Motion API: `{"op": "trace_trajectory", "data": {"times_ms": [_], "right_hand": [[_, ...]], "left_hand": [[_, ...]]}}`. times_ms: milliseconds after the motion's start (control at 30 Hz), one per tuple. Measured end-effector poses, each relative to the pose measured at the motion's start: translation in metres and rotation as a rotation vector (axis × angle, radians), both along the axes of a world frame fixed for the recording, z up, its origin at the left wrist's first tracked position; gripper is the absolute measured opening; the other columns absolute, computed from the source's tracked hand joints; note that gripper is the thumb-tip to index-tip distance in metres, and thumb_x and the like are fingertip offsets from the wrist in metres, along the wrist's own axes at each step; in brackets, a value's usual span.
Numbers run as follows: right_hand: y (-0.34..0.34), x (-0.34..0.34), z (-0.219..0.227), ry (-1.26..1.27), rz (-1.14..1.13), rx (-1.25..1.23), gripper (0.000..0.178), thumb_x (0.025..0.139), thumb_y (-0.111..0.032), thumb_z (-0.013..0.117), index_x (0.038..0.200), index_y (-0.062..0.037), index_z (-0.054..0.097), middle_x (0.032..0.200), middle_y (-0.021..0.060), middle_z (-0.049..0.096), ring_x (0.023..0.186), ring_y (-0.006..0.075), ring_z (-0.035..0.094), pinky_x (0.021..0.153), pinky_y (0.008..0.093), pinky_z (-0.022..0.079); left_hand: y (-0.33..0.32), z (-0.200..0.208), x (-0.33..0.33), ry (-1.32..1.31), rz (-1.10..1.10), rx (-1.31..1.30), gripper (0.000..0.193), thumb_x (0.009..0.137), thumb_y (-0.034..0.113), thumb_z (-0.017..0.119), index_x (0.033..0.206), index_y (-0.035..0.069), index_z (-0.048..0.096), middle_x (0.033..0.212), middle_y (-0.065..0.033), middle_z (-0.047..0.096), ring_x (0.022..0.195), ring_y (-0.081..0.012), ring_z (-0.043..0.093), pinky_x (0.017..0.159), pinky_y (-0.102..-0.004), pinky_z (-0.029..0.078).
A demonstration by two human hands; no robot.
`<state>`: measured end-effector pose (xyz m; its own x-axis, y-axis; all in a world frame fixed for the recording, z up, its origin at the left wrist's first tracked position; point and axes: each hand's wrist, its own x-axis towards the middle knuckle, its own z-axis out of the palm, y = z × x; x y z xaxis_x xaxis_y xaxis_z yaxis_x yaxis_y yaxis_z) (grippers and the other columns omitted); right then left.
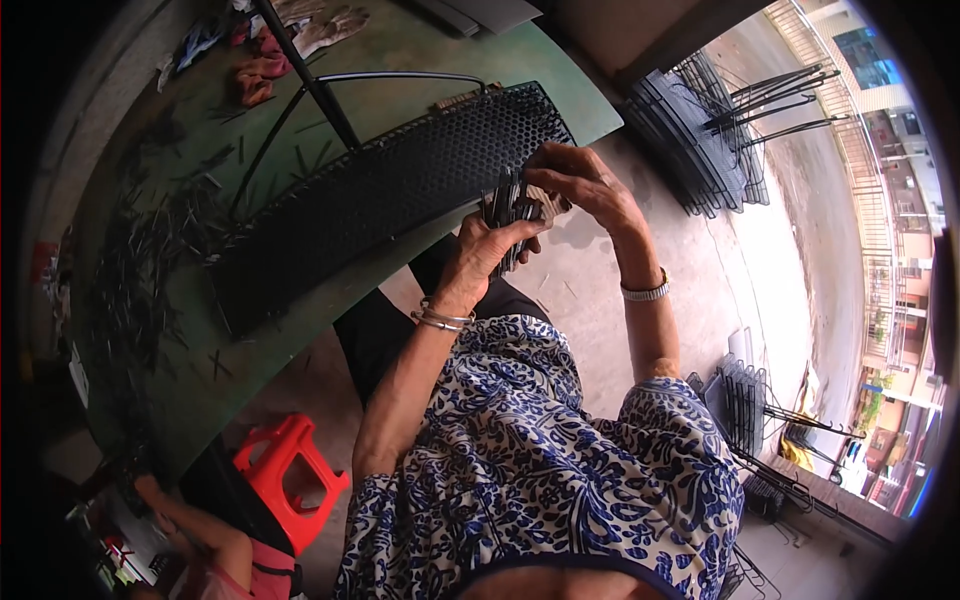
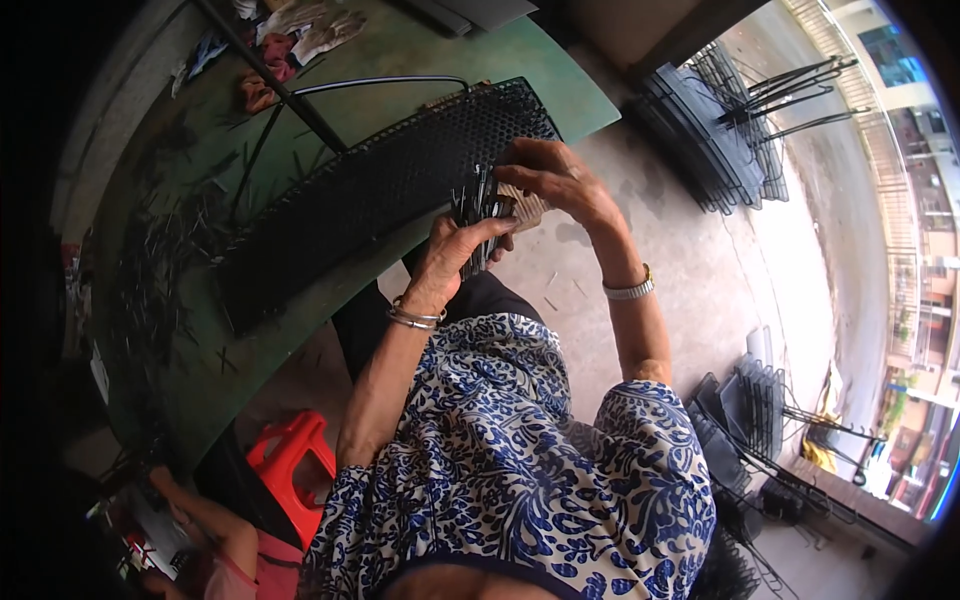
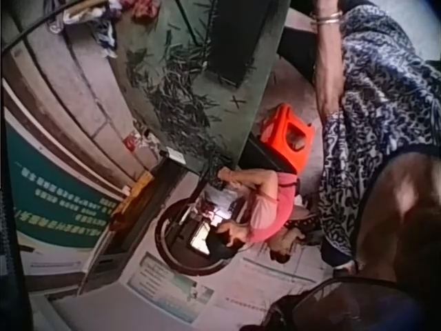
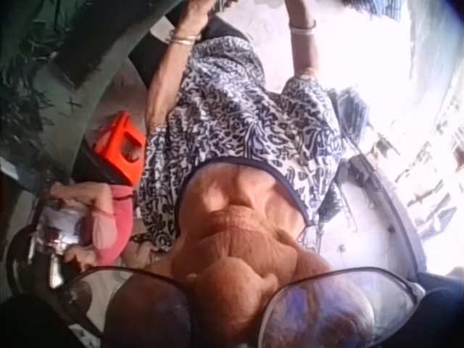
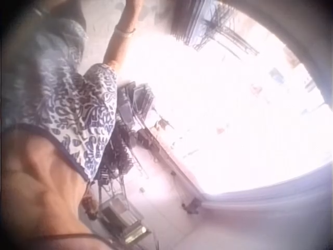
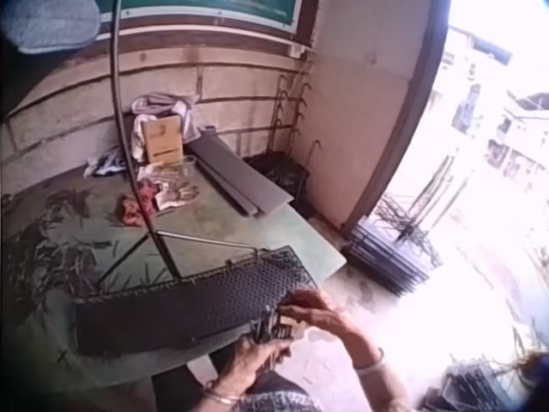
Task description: Inserting small metal pins into the holes of a perforated metal grating.
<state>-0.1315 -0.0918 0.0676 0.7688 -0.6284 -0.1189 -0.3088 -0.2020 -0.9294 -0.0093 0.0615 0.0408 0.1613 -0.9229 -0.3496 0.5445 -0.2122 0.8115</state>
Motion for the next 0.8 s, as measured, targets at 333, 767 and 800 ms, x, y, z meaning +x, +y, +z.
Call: {"op": "trace_trajectory", "data": {"times_ms": [333,767,800], "right_hand": [[0.001,0.011,0.002,-0.145,-0.106,-0.033,0.018,0.092,-0.014,0.062,0.097,0.0024,0.060,0.083,0.0033,0.062,0.077,0.0097,0.058,0.070,0.0245,0.048],[-0.018,0.012,-0.006,-0.313,-0.314,-0.074,0.019,0.094,-0.016,0.062,0.094,0.0024,0.062,0.081,0.0044,0.065,0.074,0.0099,0.060,0.070,0.0244,0.049],[-0.022,0.012,-0.007,-0.312,-0.315,-0.075,0.019,0.094,-0.016,0.062,0.094,0.0024,0.062,0.081,0.0044,0.065,0.074,0.0099,0.060,0.070,0.0244,0.049]], "left_hand": [[-0.002,-0.012,0.005,0.019,0.075,0.023,0.016,0.077,0.018,0.075,0.080,0.004,0.068,0.068,-0.0024,0.066,0.055,-0.0087,0.058,0.050,-0.0229,0.044],[-0.019,-0.015,0.009,0.095,0.106,0.058,0.015,0.074,0.018,0.078,0.077,0.005,0.070,0.067,-0.0021,0.065,0.053,-0.0080,0.056,0.048,-0.0220,0.041],[-0.020,-0.013,0.010,0.096,0.105,0.058,0.015,0.074,0.018,0.078,0.077,0.005,0.070,0.067,-0.0021,0.065,0.053,-0.0080,0.056,0.048,-0.0220,0.041]]}}
